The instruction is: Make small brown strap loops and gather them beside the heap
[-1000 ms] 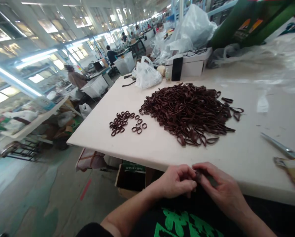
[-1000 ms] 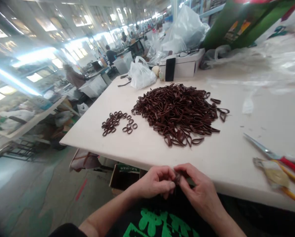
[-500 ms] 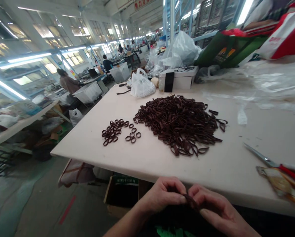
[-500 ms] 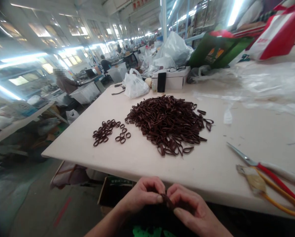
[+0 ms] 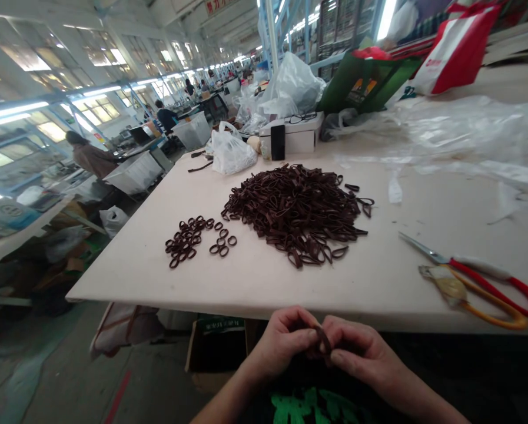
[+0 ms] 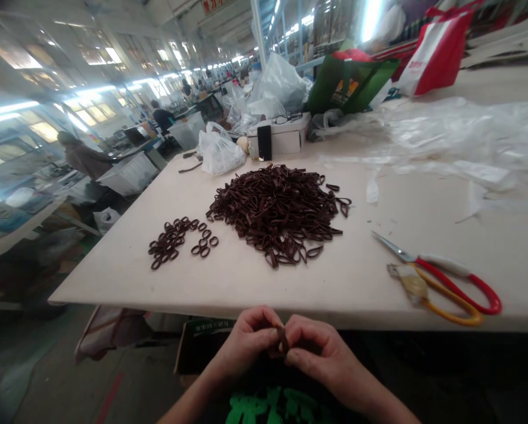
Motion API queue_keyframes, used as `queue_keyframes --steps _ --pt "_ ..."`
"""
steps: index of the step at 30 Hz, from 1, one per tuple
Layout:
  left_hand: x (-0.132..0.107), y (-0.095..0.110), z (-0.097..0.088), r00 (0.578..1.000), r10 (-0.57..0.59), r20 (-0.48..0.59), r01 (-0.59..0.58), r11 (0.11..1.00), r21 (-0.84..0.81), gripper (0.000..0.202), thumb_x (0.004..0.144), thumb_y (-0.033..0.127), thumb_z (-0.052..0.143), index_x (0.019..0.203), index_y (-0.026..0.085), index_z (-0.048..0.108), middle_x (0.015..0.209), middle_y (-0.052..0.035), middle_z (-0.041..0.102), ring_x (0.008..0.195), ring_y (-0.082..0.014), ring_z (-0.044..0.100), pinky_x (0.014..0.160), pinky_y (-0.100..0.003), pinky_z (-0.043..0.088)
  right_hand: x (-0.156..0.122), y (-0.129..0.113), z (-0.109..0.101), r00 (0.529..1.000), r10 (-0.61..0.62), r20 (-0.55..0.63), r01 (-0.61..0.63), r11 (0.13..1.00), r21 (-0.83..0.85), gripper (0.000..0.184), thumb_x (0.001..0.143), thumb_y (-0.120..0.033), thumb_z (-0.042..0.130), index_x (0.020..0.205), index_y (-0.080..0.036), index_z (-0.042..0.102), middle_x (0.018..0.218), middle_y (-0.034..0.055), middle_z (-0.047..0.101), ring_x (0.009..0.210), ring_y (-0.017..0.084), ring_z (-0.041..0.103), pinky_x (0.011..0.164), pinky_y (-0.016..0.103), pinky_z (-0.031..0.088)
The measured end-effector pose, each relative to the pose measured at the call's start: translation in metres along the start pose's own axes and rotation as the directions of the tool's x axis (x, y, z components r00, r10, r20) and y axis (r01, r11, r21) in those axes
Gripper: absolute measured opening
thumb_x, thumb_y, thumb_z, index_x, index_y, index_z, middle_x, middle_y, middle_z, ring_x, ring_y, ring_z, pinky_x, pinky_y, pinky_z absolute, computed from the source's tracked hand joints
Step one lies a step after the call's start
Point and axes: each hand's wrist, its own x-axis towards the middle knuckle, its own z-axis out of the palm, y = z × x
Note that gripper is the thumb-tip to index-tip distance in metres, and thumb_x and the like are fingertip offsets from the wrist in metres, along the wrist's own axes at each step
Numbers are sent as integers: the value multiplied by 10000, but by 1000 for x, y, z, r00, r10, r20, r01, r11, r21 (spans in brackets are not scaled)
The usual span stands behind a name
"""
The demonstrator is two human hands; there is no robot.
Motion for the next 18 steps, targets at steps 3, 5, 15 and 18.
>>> queue_keyframes --steps 3,5,15,18 --pt "-2 1 2 1000 -11 7 11 1000 8 259 702 312 814 782 135 643 647 -21 690 522 -85 553 540 -201 405 -3 1 -3 999 7 35 -11 994 111 276 856 -443 665 769 -181 682 859 49 658 827 189 613 756 320 480" --pt "-4 3 4 1000 -1 4 1 1000 25 252 711 307 806 767 133 633 656 -26 693 533 -84 555 549 -200 411 -4 3 -3 999 5 33 -10 988 153 274 847 -441 673 779 -175 684 863 49 656 832 186 609 758 318 475" --pt "2 -3 7 989 134 -58 -111 950 291 208 791 335 699 804 161 587 643 26 604 538 -85 535 542 -207 416 3 12 12 955 92 -282 -127 986 -106 85 787 -241 579 727 -197 539 647 -29 561 598 117 504 566 237 411" --pt "4 -8 8 942 320 -100 -206 789 579 97 811 266 630 802 179 588 645 34 581 544 -88 516 543 -212 407 8 12 14 924 -14 -382 -136 922 -363 77 768 -217 548 710 -214 497 617 -42 508 564 116 475 535 235 381"
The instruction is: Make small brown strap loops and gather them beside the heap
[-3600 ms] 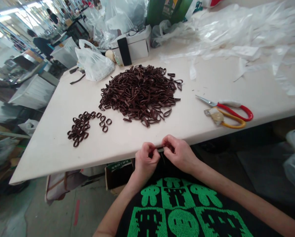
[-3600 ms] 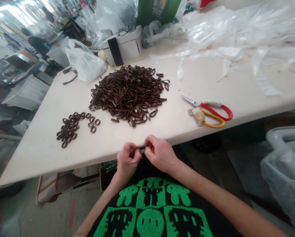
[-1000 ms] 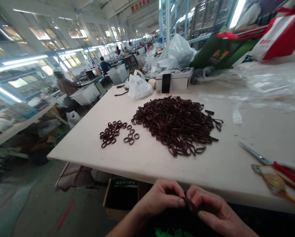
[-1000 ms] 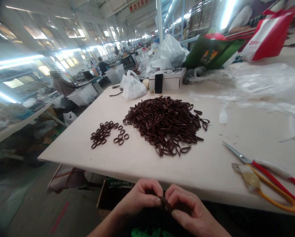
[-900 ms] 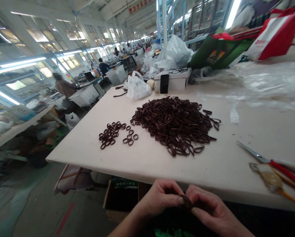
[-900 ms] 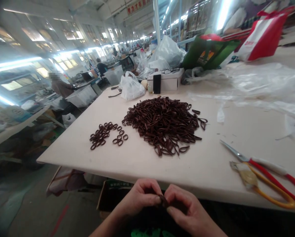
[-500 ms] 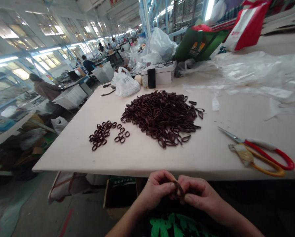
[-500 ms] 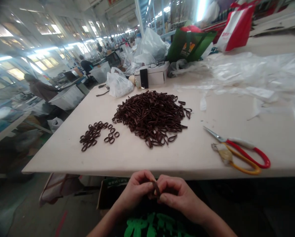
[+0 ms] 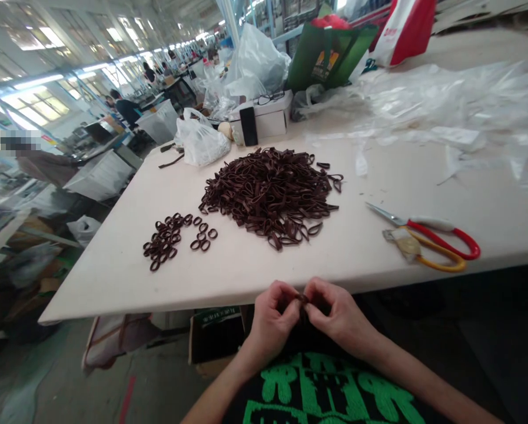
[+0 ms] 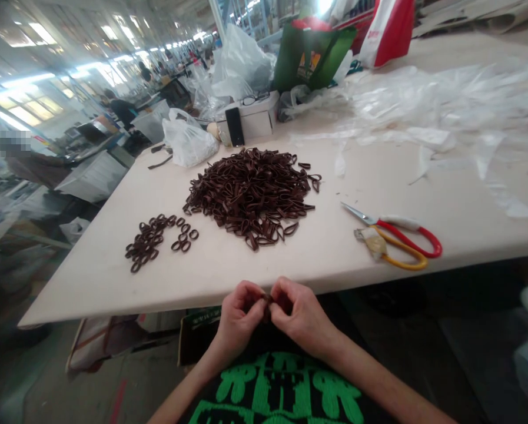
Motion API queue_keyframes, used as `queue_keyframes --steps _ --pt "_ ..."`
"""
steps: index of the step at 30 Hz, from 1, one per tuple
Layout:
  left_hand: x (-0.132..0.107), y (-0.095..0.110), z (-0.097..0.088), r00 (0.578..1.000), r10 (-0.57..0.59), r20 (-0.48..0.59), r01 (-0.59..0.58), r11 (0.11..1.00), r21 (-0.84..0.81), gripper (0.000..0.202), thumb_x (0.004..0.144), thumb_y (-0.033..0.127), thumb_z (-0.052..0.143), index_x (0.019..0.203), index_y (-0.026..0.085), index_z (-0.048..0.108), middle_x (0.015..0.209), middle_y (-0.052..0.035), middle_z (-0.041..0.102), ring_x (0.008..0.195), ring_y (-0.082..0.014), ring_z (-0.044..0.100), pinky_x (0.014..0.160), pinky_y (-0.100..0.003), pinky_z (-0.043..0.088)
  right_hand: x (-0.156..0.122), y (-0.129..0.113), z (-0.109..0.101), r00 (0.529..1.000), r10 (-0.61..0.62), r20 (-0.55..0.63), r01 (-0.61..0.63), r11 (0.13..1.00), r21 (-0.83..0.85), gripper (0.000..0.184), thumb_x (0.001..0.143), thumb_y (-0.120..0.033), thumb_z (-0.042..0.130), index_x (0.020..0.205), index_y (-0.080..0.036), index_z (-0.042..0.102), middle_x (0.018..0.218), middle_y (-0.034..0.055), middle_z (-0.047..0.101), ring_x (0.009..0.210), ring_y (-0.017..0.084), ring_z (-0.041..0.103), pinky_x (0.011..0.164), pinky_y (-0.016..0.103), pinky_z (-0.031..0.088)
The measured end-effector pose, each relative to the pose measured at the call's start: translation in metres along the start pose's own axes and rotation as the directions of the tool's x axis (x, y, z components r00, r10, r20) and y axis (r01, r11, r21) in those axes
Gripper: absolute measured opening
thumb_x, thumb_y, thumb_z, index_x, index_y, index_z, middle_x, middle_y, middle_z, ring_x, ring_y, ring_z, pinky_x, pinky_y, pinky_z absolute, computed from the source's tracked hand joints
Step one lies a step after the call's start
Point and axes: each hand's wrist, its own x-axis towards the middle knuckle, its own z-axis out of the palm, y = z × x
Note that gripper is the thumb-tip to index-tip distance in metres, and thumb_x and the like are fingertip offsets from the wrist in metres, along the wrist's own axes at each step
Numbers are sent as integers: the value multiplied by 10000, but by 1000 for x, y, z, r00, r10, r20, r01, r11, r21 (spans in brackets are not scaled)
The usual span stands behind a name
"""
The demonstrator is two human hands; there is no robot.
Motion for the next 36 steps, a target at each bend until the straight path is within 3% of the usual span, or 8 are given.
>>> queue_keyframes --steps 5,10,19,25,28,31,33,36 --pt "4 -7 2 936 331 -118 -235 840 489 42 764 177 591 736 205 579 591 47 571 521 -98 516 554 -222 399 3 -5 4 982 -90 -167 6 893 -451 96 766 -169 493 814 -212 566 642 -13 584 576 150 531 583 272 362" --pt "14 -19 1 908 385 -164 -217 768 602 34 764 212 586 737 215 567 602 42 590 519 -113 534 555 -233 414 6 -7 5 980 -152 -125 48 801 -596 209 825 -158 462 921 -196 644 775 50 711 659 178 615 620 290 355" --pt "22 -23 -8 933 310 -182 -151 798 584 64 784 239 584 755 218 531 599 61 566 507 -100 533 538 -215 411 12 -3 1 1000 -22 -8 20 989 -149 37 837 -214 509 836 -214 546 633 -42 579 537 116 528 529 228 399" --pt "55 -18 -90 825 303 -478 20 829 560 108 809 313 588 847 224 541 654 59 599 553 -117 588 581 -228 463 25 6 -39 932 -270 -243 161 907 -390 155 880 -225 511 962 -206 641 706 -15 647 599 125 594 612 243 461" --pt "77 -8 -148 730 358 -582 150 747 648 124 801 311 599 882 219 575 678 51 618 579 -131 601 624 -255 476 40 17 -64 876 -331 -351 115 850 -514 151 866 -237 531 935 -203 661 702 -3 669 594 139 607 607 254 461" --pt "92 3 -174 664 439 -605 216 663 717 154 784 322 645 885 209 617 734 34 642 617 -134 603 662 -269 481 50 26 -73 842 -359 -404 63 808 -586 153 859 -248 532 905 -205 671 669 0 674 570 151 607 594 266 453" --pt "98 7 -165 707 466 -532 111 670 734 136 810 328 629 858 201 635 746 23 641 623 -128 597 644 -256 485 52 29 -70 827 -395 -401 51 762 -645 161 858 -246 524 892 -208 677 680 7 691 571 161 613 581 274 439" --pt "104 9 -122 861 466 -204 -167 638 752 132 853 256 574 906 203 683 826 -4 652 670 -121 613 631 -230 495 51 31 -64 815 -459 -355 65 680 -730 167 860 -230 517 883 -209 682 730 18 720 609 172 636 585 281 423"
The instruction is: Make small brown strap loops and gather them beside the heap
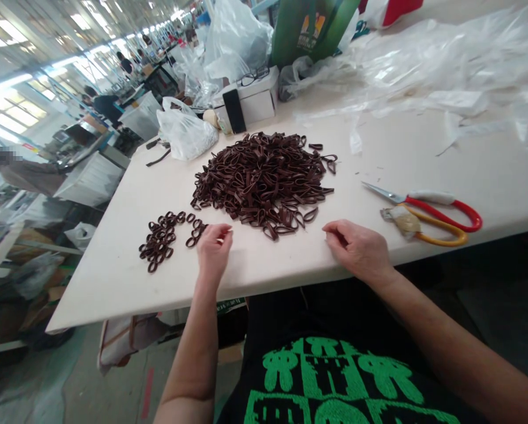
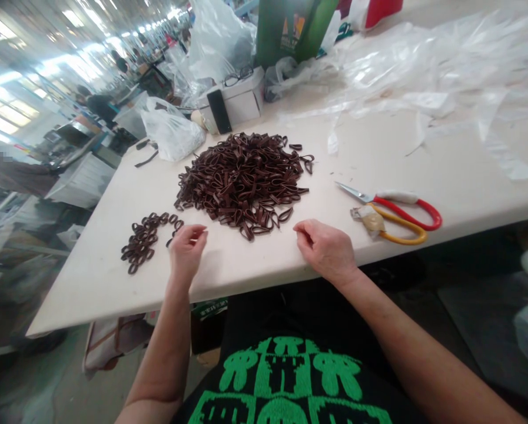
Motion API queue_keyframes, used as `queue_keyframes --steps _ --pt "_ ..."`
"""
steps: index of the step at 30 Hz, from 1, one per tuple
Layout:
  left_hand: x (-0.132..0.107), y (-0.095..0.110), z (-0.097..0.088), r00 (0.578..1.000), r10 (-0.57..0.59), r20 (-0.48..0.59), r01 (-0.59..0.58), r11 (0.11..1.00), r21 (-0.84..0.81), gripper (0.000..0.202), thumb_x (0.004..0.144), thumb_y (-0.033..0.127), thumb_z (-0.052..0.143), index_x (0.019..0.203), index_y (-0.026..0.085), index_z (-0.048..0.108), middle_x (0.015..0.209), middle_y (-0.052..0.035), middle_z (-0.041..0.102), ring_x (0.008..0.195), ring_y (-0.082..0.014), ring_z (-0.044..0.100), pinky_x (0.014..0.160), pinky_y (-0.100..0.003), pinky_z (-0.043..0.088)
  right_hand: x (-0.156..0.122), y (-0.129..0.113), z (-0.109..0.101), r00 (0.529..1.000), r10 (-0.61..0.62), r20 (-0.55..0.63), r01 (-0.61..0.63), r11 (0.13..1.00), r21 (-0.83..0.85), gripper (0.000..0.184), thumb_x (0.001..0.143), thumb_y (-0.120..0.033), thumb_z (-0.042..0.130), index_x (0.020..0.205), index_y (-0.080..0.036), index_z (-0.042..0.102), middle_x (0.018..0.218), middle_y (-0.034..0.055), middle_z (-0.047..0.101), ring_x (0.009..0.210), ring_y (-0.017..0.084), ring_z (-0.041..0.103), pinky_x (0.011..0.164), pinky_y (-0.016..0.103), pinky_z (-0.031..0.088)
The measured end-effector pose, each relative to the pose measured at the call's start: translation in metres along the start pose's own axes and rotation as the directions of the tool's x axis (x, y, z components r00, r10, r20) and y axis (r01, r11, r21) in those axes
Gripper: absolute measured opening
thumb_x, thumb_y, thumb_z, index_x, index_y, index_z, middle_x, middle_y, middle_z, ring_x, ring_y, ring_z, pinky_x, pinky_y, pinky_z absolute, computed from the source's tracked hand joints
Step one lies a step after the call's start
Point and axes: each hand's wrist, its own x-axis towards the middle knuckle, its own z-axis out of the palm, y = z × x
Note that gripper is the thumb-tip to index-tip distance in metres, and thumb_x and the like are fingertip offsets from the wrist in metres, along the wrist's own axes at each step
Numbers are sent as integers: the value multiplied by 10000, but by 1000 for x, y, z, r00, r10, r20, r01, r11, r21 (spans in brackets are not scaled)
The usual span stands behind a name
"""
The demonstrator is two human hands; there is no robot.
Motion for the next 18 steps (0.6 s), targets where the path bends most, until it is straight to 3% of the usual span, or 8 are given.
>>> queue_keyframes --steps 2,4,6,8,13,16,18 --pt "-2 25 21 966 169 195 -172 985 1 232 855 172 551 1019 230 704 928 -20 658 698 -116 620 669 -232 504 -2 -1 0 999 -38 -2 38 999 -11 165 866 -217 514 874 -206 678 746 19 723 625 171 640 599 280 420" --pt "0 43 38 900 274 338 -305 951 41 340 837 109 548 1099 261 703 960 -26 649 716 -126 621 690 -242 503 -4 0 -1 999 -55 1 55 999 0 163 870 -204 512 875 -200 675 750 20 718 637 169 639 612 279 419" --pt "4 52 49 857 312 411 -378 922 89 362 824 93 565 1104 271 709 927 -27 635 717 -143 616 669 -247 493 -4 0 -2 998 -61 22 61 998 7 169 876 -192 504 885 -193 673 767 28 715 660 172 642 629 282 420" --pt "9 53 53 852 313 419 -390 914 112 296 835 124 589 1061 263 720 882 -25 624 697 -149 606 637 -246 475 -5 0 -4 997 -58 52 57 998 4 185 886 -188 486 894 -190 671 787 38 713 694 180 646 652 287 423" --pt "9 42 51 921 253 295 -274 961 29 97 855 236 627 901 217 710 826 -14 620 642 -120 567 634 -239 449 -5 -2 -4 995 -15 96 12 999 30 202 891 -195 476 914 -200 677 836 57 725 736 198 648 684 300 432" --pt "8 39 46 984 96 150 -78 989 -122 108 840 281 632 796 188 665 756 4 604 598 -99 544 616 -230 438 -5 -1 -4 996 -2 94 -3 998 56 201 887 -200 480 914 -197 679 828 59 724 722 198 647 679 305 433" --pt "7 39 44 991 -58 118 94 939 -331 163 827 337 637 775 183 631 657 30 574 556 -95 538 577 -222 434 -4 -1 -5 996 11 94 -17 998 64 194 878 -204 486 902 -199 679 810 55 720 709 195 648 668 304 434"
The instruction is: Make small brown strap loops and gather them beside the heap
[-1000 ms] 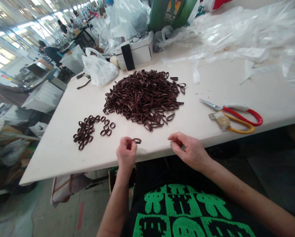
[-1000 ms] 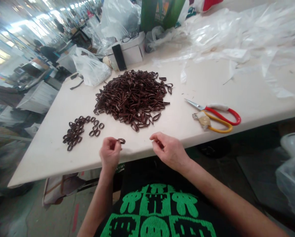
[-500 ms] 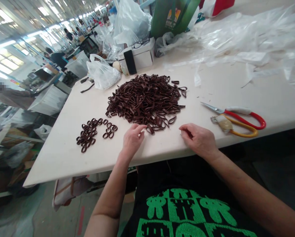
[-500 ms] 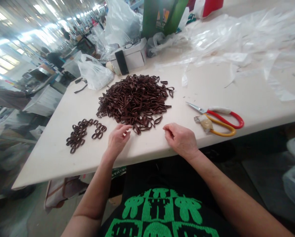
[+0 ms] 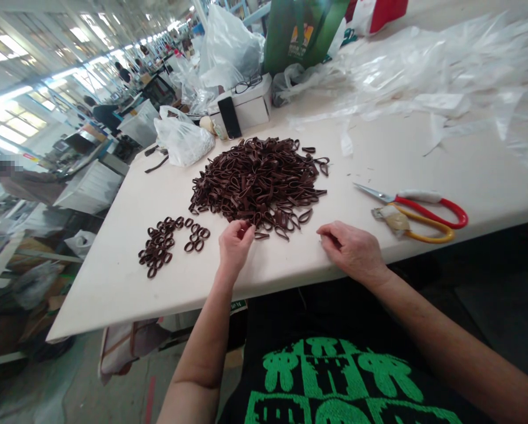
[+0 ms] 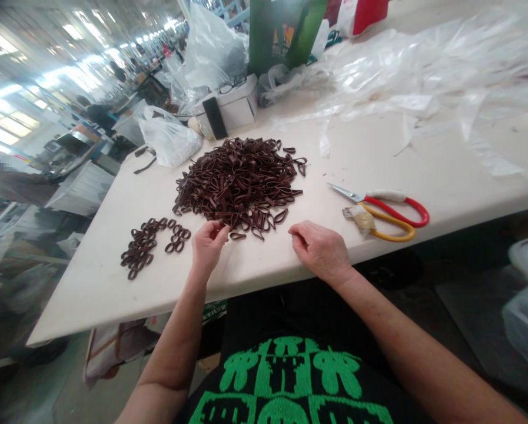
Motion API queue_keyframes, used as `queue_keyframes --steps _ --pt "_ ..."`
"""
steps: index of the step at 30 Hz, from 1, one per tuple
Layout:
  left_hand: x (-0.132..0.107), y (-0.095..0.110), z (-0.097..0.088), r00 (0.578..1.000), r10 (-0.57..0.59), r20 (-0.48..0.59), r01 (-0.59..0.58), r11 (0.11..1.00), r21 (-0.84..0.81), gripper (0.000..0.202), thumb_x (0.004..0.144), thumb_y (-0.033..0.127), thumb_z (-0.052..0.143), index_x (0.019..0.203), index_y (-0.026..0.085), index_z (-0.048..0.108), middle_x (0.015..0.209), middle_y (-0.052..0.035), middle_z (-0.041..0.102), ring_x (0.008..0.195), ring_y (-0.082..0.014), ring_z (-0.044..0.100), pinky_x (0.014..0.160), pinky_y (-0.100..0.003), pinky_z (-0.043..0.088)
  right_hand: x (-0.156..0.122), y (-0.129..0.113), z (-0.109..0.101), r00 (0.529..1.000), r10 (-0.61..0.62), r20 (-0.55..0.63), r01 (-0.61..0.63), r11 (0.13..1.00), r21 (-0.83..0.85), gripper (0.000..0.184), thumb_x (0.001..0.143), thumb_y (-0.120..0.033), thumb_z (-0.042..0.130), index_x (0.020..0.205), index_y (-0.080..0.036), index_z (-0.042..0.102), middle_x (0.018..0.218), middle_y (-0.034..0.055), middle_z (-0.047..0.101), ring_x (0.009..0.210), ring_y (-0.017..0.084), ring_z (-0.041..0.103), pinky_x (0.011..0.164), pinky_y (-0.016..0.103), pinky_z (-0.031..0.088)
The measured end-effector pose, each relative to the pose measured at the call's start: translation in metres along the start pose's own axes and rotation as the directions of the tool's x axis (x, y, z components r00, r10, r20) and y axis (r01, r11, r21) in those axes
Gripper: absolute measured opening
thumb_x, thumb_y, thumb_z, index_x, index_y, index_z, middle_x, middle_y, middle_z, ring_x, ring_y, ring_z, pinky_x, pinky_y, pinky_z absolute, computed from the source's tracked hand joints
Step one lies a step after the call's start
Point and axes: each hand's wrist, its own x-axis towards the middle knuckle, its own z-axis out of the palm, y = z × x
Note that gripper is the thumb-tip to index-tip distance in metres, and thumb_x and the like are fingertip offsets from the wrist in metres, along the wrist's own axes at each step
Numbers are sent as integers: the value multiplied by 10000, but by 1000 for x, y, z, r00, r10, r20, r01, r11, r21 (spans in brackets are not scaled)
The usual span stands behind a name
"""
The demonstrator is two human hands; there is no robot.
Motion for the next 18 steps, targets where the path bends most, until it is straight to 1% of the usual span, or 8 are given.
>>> queue_keyframes --steps 2,4,6,7,10,12,15,18 --pt "-3 4 0 993 -114 11 113 955 -275 198 804 376 657 792 182 616 584 55 540 505 -86 519 526 -211 421 1 -1 -1 999 39 2 -39 999 30 186 866 -210 497 897 -201 680 799 51 718 703 193 650 668 307 444" --pt "-11 11 3 987 -149 60 159 858 -488 214 779 380 689 822 182 619 570 64 536 478 -73 502 493 -198 411 1 -7 -1 994 103 25 -105 985 138 186 857 -221 509 924 -196 680 831 51 724 699 186 654 684 315 468" --pt "-24 20 9 986 -133 102 168 782 -600 220 764 368 717 842 185 623 599 57 570 487 -67 522 493 -191 427 1 -18 -1 978 172 116 -202 912 358 219 858 -235 511 1004 -185 667 903 58 735 715 177 674 697 320 503" --pt "-32 24 13 985 -124 119 171 765 -621 226 758 364 730 841 186 620 619 51 590 499 -70 546 500 -193 446 0 -26 -1 964 187 188 -257 836 486 243 862 -244 514 1050 -181 655 946 63 739 738 174 689 707 320 524" --pt "-57 34 23 982 -85 169 171 785 -595 237 757 359 751 830 185 608 699 23 648 564 -99 625 558 -227 524 -2 -51 0 918 146 369 -386 547 743 291 870 -287 543 1125 -180 632 1024 69 740 833 174 719 763 325 566" --pt "-68 36 26 982 -16 187 118 825 -553 193 791 333 727 850 188 615 758 7 666 619 -115 656 609 -254 558 -3 -63 0 909 109 403 -407 451 794 284 866 -309 569 1109 -184 647 1024 60 741 869 170 715 809 329 570" --pt "-74 37 24 973 163 164 -83 908 -412 87 824 257 680 877 198 646 825 -17 674 698 -124 662 652 -260 559 -5 -68 -2 911 110 398 -402 454 795 236 850 -303 581 1030 -179 671 955 43 744 863 160 701 822 313 565" --pt "-77 42 19 944 275 182 -227 942 -247 39 803 209 660 840 199 654 798 -24 669 677 -117 621 624 -238 520 -8 -65 -3 909 119 399 -396 539 743 172 835 -266 571 948 -183 672 878 24 737 804 151 689 782 299 560"
